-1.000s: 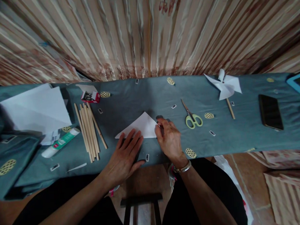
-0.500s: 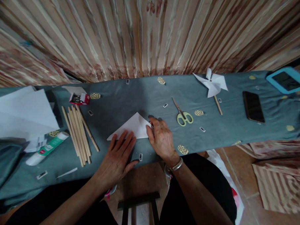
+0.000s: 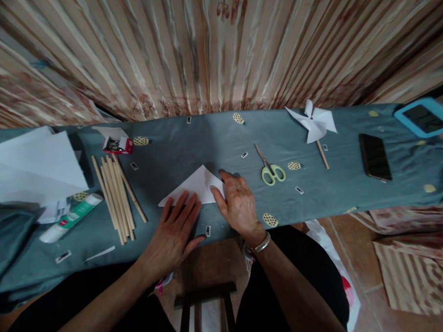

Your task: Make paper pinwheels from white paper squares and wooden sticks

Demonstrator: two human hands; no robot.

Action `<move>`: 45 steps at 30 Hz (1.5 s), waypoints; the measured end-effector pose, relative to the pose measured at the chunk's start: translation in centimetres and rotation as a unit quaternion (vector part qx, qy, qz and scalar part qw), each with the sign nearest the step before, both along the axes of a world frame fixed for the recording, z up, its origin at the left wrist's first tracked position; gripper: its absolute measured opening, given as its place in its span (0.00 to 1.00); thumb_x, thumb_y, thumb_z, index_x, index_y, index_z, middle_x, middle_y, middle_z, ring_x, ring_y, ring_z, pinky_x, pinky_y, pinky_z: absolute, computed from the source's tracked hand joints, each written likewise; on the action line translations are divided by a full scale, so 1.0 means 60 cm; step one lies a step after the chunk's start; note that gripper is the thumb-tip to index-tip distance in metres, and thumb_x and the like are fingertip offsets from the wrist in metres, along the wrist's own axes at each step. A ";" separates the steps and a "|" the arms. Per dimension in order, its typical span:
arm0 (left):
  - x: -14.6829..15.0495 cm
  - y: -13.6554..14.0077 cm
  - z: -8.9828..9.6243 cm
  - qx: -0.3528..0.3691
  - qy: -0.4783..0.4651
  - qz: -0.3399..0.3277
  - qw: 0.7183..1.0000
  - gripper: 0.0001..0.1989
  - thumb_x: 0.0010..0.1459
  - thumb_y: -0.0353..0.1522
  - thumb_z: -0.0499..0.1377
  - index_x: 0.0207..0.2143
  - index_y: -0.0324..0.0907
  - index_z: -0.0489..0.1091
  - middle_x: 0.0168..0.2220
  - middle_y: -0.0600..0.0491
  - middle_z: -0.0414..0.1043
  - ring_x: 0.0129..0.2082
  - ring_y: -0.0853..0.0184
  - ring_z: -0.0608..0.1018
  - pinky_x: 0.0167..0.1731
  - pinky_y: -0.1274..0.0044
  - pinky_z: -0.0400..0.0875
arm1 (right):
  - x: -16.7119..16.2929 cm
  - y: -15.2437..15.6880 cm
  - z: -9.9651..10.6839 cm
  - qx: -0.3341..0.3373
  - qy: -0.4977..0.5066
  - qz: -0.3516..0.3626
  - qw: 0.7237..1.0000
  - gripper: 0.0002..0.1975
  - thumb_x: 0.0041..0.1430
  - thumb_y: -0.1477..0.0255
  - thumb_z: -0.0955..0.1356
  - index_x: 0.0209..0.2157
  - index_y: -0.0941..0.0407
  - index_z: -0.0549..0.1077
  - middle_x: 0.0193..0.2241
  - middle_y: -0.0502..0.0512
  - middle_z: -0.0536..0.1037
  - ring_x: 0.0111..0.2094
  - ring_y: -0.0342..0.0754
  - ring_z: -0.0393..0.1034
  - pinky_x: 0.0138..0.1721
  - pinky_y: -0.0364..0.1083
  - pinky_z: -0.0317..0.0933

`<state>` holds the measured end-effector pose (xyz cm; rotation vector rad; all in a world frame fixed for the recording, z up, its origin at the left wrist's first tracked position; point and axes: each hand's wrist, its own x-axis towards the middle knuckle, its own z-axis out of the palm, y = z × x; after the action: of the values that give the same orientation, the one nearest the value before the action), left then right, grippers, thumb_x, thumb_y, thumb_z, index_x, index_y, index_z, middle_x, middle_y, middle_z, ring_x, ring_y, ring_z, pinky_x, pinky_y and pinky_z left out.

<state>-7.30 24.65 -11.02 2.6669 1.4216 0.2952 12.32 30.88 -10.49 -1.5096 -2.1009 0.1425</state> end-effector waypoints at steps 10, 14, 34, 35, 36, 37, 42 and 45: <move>0.002 0.000 0.000 -0.010 -0.004 0.004 1.000 0.36 0.64 0.48 0.52 0.64 0.32 0.55 0.66 0.37 0.56 0.68 0.45 0.54 0.64 0.50 0.49 | -0.012 -0.019 -0.005 0.000 -0.031 -0.006 1.000 0.33 0.61 0.54 0.66 0.60 0.62 0.63 0.52 0.68 0.75 0.51 0.63 0.68 0.51 0.59 0.63; 0.003 0.001 0.000 -0.004 -0.003 0.004 1.000 0.35 0.64 0.47 0.52 0.64 0.32 0.55 0.66 0.36 0.55 0.68 0.45 0.54 0.64 0.50 0.49 | -0.013 -0.019 -0.004 -0.002 -0.041 -0.016 0.999 0.35 0.61 0.53 0.66 0.60 0.63 0.63 0.53 0.68 0.75 0.52 0.63 0.67 0.51 0.59 0.62; 0.006 0.004 0.003 0.011 0.000 0.010 1.000 0.32 0.64 0.47 0.52 0.62 0.35 0.60 0.66 0.37 0.56 0.68 0.46 0.54 0.64 0.51 0.49 | 0.088 -0.035 -0.006 -0.011 0.014 -0.029 0.999 0.22 0.67 0.63 0.61 0.56 0.61 0.67 0.54 0.68 0.73 0.57 0.59 0.66 0.58 0.62 0.60; 0.008 0.003 0.005 0.009 0.001 0.013 1.000 0.32 0.63 0.47 0.52 0.62 0.35 0.60 0.66 0.38 0.57 0.68 0.46 0.55 0.64 0.51 0.49 | 0.083 -0.036 -0.004 -0.010 0.018 -0.019 1.000 0.21 0.67 0.64 0.61 0.56 0.61 0.68 0.53 0.68 0.74 0.56 0.59 0.67 0.57 0.61 0.61; 0.009 0.003 0.007 0.005 0.003 0.016 1.000 0.32 0.63 0.47 0.53 0.62 0.36 0.60 0.66 0.38 0.57 0.67 0.46 0.55 0.64 0.51 0.49 | 0.079 -0.037 -0.002 -0.009 0.023 -0.006 1.000 0.21 0.68 0.64 0.61 0.56 0.61 0.68 0.52 0.68 0.75 0.55 0.59 0.68 0.57 0.60 0.62; 0.011 0.003 0.008 0.001 0.003 0.019 1.000 0.32 0.63 0.48 0.53 0.62 0.36 0.61 0.66 0.39 0.57 0.67 0.46 0.55 0.64 0.51 0.49 | 0.073 -0.038 0.000 -0.008 0.027 0.008 1.000 0.20 0.68 0.65 0.61 0.56 0.61 0.68 0.52 0.67 0.75 0.54 0.58 0.68 0.56 0.59 0.63; 0.013 -0.001 0.011 -0.010 0.010 0.033 0.999 0.32 0.63 0.47 0.54 0.63 0.38 0.59 0.66 0.39 0.56 0.68 0.49 0.54 0.64 0.52 0.49 | 0.049 -0.040 0.001 -0.008 0.032 0.041 0.999 0.19 0.67 0.66 0.61 0.54 0.61 0.70 0.50 0.67 0.77 0.52 0.59 0.71 0.54 0.60 0.64; 0.013 -0.002 0.011 -0.015 0.022 0.038 0.999 0.31 0.63 0.46 0.54 0.63 0.39 0.59 0.67 0.40 0.56 0.68 0.50 0.54 0.63 0.51 0.49 | 0.043 -0.031 -0.002 -0.029 0.074 0.015 0.997 0.19 0.64 0.66 0.63 0.51 0.61 0.72 0.48 0.66 0.78 0.49 0.59 0.73 0.52 0.59 0.67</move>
<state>-6.52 24.52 -10.38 2.6151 1.5292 0.2220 14.88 29.02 -10.62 -1.4547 -2.0182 0.3204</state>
